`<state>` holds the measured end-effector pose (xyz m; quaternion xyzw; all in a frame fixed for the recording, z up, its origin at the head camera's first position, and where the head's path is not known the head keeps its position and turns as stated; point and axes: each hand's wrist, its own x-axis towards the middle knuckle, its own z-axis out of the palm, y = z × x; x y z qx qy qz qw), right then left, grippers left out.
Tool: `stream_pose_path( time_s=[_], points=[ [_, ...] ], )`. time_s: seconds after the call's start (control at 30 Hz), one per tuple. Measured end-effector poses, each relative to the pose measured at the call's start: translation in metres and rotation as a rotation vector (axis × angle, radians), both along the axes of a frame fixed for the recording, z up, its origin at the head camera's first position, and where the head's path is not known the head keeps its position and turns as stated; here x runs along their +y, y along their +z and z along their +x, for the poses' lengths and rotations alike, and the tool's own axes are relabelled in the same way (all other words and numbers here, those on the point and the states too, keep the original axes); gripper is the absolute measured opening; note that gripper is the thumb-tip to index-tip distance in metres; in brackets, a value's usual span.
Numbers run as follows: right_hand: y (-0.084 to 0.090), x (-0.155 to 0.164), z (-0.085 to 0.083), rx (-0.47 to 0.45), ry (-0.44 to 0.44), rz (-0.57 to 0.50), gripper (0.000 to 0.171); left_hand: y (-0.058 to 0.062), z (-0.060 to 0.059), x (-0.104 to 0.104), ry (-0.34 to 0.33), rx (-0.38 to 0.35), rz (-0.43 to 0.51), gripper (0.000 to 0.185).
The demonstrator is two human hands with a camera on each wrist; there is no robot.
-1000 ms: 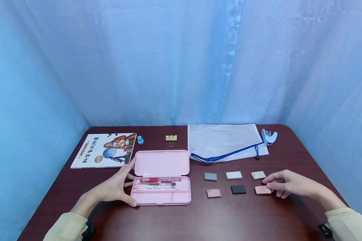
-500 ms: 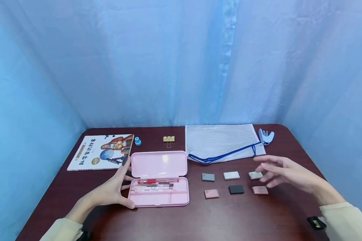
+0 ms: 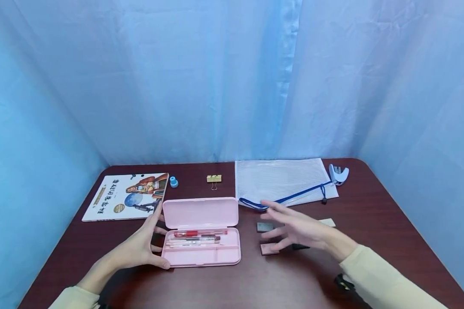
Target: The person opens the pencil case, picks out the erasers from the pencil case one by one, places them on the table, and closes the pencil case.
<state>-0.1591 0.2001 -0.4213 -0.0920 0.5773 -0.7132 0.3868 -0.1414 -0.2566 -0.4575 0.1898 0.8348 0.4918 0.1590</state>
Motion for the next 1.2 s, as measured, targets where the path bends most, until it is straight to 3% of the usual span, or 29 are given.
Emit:
stream_pose_path(
  time_s=[0.23,0.47,0.7,0.83,0.97,1.2],
  points=[
    [-0.011,-0.053,0.001,-0.104,-0.021,0.019,0.077,-0.003,0.003,-0.001,0.020,0.022,0.035,0.144],
    [-0.014,-0.069,0.000,-0.066,-0.056,0.085,0.076,-0.006,0.009,0.001,0.021,0.006,0.058,0.117],
    [-0.017,-0.073,0.001,-0.034,-0.083,0.063,0.070,-0.003,0.011,-0.010,-0.049,-0.088,0.165,0.069],
    [-0.018,-0.072,0.001,-0.027,-0.068,0.061,0.070,0.004,0.009,-0.013,-0.040,-0.222,0.169,0.042],
    [-0.019,-0.074,0.002,0.008,-0.059,0.081,0.070,0.007,0.007,-0.013,0.042,-0.334,0.182,0.046],
    [-0.023,-0.083,0.006,0.209,0.009,0.252,0.073,0.003,0.007,-0.012,0.170,-0.262,0.090,0.062]
  ],
)
